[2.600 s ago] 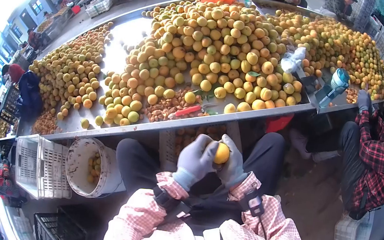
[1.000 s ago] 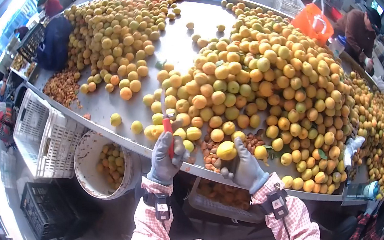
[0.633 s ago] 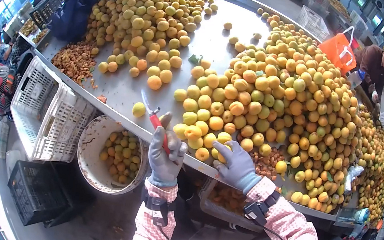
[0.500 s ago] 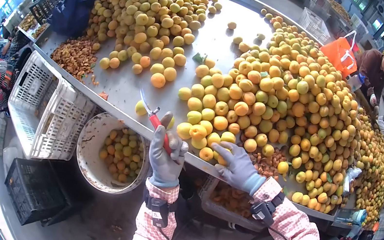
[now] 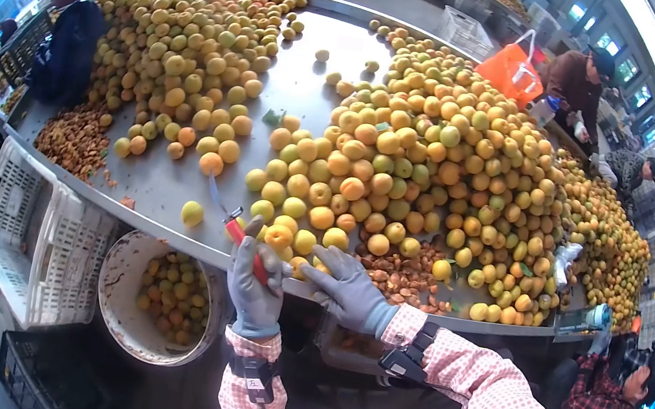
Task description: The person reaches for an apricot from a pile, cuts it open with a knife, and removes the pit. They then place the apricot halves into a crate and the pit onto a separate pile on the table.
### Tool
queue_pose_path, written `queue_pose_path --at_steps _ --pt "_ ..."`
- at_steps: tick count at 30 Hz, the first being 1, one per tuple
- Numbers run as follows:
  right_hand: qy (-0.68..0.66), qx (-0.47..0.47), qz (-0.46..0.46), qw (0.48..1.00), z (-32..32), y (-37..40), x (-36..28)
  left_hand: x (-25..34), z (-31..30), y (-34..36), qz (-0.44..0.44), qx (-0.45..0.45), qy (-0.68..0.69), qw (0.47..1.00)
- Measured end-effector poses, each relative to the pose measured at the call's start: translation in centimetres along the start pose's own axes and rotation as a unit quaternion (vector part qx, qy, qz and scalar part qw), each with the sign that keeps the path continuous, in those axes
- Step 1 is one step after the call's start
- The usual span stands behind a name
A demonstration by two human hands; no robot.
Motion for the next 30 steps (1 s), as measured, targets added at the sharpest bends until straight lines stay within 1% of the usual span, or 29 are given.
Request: queue_pose_path --at_steps 1,3,4,5,7,8,9,10,11,12,13,14,15,17,18,19,21,22,23,25,26,27,28,29,30 --pt "-0.024 0.01 0.017 1.0 -0.3 0.5 0.5 -0.1 0.2 0.0 -0.002 -0.006 0.0 1.0" --pt "-0.006 0.02 0.03 0.999 -0.9 1.6 1.2 0.0 0.5 0.1 0.008 -0.008 -0.006 1.0" --pt "-0.097 0.048 0.059 0.992 -1.0 1.9 1.8 0.2 0.7 0.2 0.012 -0.019 -0.015 1.0" --pt "-0.191 0.074 0.089 0.975 -0.8 2.2 2.2 0.1 1.0 0.3 -0.001 0.002 -0.015 1.0" --pt "-0.175 0.072 0.087 0.978 -0.8 2.4 2.5 0.0 1.1 0.2 0.0 0.003 -0.025 1.0" --pt "-0.303 0.097 0.155 0.935 -0.3 2.8 3.6 -0.2 0.9 0.0 0.007 -0.009 -0.02 1.0" --pt "-0.421 0.121 0.219 0.872 0.1 3.1 4.5 -0.2 1.0 0.0 0.006 -0.008 -0.021 1.0" --pt "-0.593 0.146 0.28 0.74 -0.8 2.7 4.2 -0.2 1.1 0.0 0.012 -0.008 -0.024 1.0" --pt "-0.594 0.147 0.281 0.739 -1.8 2.5 4.1 -0.2 1.3 0.1 0.016 -0.007 -0.027 0.999" --pt "-0.722 0.146 0.264 0.622 -2.6 2.6 4.0 -0.2 1.4 0.3 0.014 -0.009 -0.027 0.999" --pt "-0.829 0.142 0.235 0.488 -3.5 2.5 3.6 -0.1 1.7 0.3 0.019 -0.01 -0.05 0.999" --pt "-0.846 0.123 0.222 0.469 -4.4 2.5 2.7 -0.1 2.0 0.4 0.024 -0.013 -0.074 0.997" --pt "-0.845 0.129 0.219 0.47 -4.9 3.2 2.5 -0.3 2.2 0.4 0.023 -0.02 -0.075 0.997" --pt "-0.83 0.113 0.184 0.515 -5.5 4.9 1.8 -1.0 2.6 0.4 0.021 -0.075 -0.095 0.992" --pt "-0.77 0.146 0.229 0.578 -5.9 6.1 1.4 -1.3 2.8 0.6 -0.002 -0.133 -0.088 0.987" --pt "-0.77 0.156 0.228 0.576 -6.0 7.3 1.5 -2.0 3.3 1.2 -0.007 -0.142 -0.09 0.986" --pt "-0.864 0.104 0.194 0.453 -6.0 9.7 1.1 -3.6 4.9 2.7 -0.034 -0.152 -0.161 0.975" --pt "-0.879 0.121 0.188 0.421 -6.2 10.9 1.0 -4.1 5.4 3.7 -0.08 -0.197 -0.166 0.963" --pt "-0.88 0.13 0.183 0.419 -6.4 12.0 0.6 -4.7 6.4 5.0 -0.087 -0.207 -0.185 0.957" --pt "-0.864 0.193 0.17 0.432 -7.6 14.0 -0.8 -5.8 6.7 7.8 -0.164 -0.269 -0.312 0.896" --pt "-0.877 0.189 0.152 0.414 -8.5 15.2 -1.9 -6.8 7.0 9.5 -0.144 -0.267 -0.323 0.897" --pt "-0.878 0.196 0.148 0.411 -8.7 16.5 -2.2 -6.7 7.8 11.0 -0.088 -0.286 -0.352 0.887" --pt "-0.826 0.208 0.188 0.489 -8.6 18.1 -2.3 -6.7 7.8 12.2 0.033 -0.292 -0.442 0.848" --pt "-0.766 0.218 0.227 0.56 -8.5 19.4 -2.5 -6.8 7.8 13.5 0.152 -0.293 -0.519 0.788" --pt "-0.758 0.228 0.232 0.565 -8.6 20.2 -2.9 -6.6 8.3 15.0 0.164 -0.269 -0.544 0.778"
Point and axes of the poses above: each hand's wrist, its own y-axis away from the middle knuckle, its own z-axis out of the palm, x = y × z, the point moved 4 cm from there along -y, towards the middle knuckle, and after that the axes turned 15 degrees about -y, right-handed, at the moved point
